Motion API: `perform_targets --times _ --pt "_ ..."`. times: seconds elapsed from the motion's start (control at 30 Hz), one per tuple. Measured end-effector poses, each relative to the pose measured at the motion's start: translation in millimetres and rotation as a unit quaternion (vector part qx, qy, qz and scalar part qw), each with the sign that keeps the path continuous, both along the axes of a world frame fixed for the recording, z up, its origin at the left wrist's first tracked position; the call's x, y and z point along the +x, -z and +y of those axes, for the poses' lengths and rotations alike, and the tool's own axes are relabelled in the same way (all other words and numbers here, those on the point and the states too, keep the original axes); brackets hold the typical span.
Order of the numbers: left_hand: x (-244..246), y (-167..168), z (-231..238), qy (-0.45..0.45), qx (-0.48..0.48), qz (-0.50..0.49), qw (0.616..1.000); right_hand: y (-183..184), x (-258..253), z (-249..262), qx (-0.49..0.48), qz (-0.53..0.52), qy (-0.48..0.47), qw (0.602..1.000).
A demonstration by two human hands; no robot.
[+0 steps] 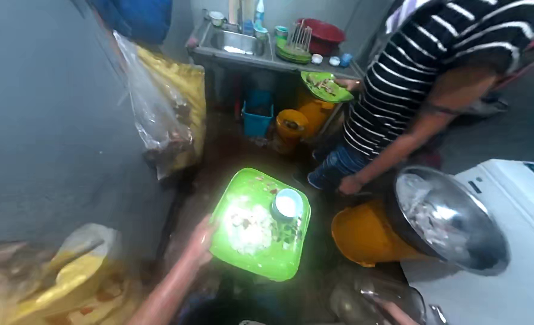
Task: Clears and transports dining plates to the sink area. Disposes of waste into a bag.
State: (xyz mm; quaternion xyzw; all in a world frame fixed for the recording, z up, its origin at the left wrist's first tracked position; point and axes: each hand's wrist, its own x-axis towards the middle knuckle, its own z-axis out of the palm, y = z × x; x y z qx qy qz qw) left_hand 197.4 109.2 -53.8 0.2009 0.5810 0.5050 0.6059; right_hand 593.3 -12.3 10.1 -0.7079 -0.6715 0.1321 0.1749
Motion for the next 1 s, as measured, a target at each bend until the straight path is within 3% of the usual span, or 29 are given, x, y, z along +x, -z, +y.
perform_targets --times 0.13,0.33,0.63,0.77,1.0 --pt "-27 13 64 -0.077 0.002 -0.021 0.997 11 -41 84 -0.046 -0.004 -0.025 0.999" --pt "-57 23 184 -0.135 0.007 -0.002 0.991 38 -61 215 -0.061 -0.024 -0.040 0.997" --pt "-107 -10 358 -0.219 0.002 0.041 0.975 41 -99 485 -0.027 -0.042 -0.145 0.988" --pt "-122 -15 419 -0.256 0.009 0.061 0.965 27 -136 603 -0.055 -0.047 -0.211 0.975" --pt "-164 -19 544 -0.306 0.009 0.042 0.951 20 -208 793 0.031 -0.039 -0.312 0.949"
